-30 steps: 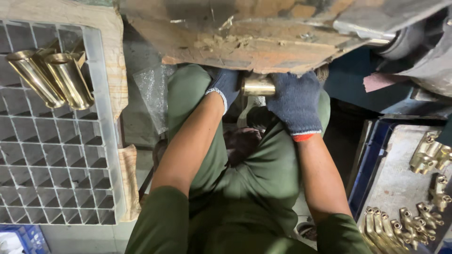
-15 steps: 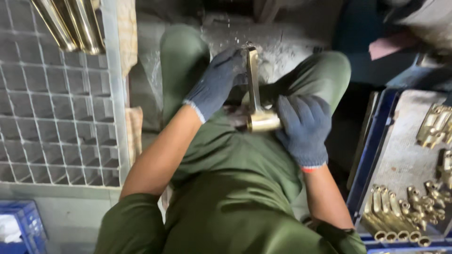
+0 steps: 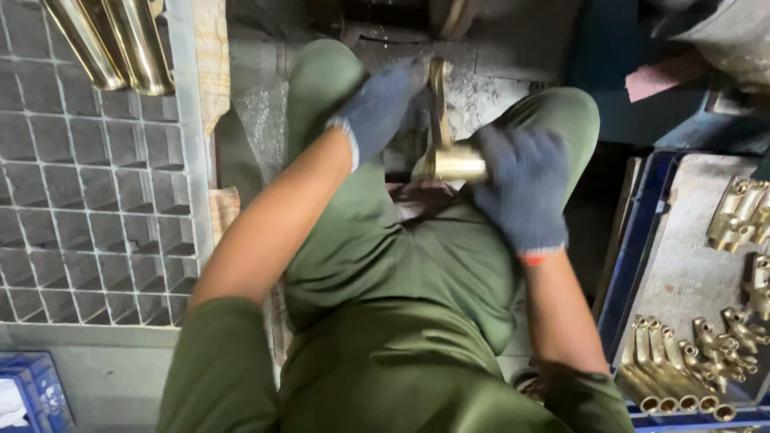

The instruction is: The person polishes brass-colored metal faucet components by holding them against a rotating buffing wheel. The person picks up individual parts, applies them to the spinning wheel at different angles, and places the finished items into a grid-style tray.

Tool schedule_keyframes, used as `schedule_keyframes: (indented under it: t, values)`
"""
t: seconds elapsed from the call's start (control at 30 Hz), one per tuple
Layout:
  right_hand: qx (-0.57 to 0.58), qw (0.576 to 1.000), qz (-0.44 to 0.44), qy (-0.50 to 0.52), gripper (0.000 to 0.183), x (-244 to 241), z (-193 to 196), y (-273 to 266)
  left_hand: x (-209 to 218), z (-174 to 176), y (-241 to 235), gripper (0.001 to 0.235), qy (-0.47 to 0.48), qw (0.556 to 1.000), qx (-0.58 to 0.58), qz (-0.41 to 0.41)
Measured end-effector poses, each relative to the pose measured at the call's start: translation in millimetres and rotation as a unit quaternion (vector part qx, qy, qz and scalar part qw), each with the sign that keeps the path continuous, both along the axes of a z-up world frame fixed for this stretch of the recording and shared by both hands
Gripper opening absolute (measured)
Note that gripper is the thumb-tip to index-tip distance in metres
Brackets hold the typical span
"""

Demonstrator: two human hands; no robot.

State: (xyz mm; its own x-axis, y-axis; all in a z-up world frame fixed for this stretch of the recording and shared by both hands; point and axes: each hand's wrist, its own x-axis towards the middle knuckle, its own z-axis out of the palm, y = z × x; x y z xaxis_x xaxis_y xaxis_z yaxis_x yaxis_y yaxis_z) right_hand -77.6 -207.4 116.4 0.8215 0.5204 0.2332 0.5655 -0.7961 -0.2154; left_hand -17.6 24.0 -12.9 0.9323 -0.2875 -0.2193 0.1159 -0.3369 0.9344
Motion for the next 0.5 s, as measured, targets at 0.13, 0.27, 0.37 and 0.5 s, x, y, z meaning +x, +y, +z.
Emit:
schedule_keyframes:
  t: [0.13, 0.27, 0.37, 0.5]
  values:
    - [-0.048, 0.998, 0.006, 0.028, 0.032, 73.7, -28.7, 8.7, 61.9, -79.6, -43.1, 0.042, 0.294, 0.914, -0.172, 0.218]
    - [-0.064, 0.997, 0.004, 0.033, 0.032, 106.5, -48.3, 11.5, 84.5, -161.0, -65.9, 0.028, 0.234, 0.855, -0.413, 0.209]
    - [-0.052, 0.997, -0.008, 0.050, 0.031, 113.7, -56.6, 10.8, 88.4, -189.7, -65.3, 0.026, 0.134, 0.919, -0.351, 0.118]
    - [-0.039, 0.996, -0.025, 0.070, 0.032, 120.8, -58.3, 11.3, 82.3, -182.6, -71.0, 0.030, 0.244, 0.826, -0.457, 0.222]
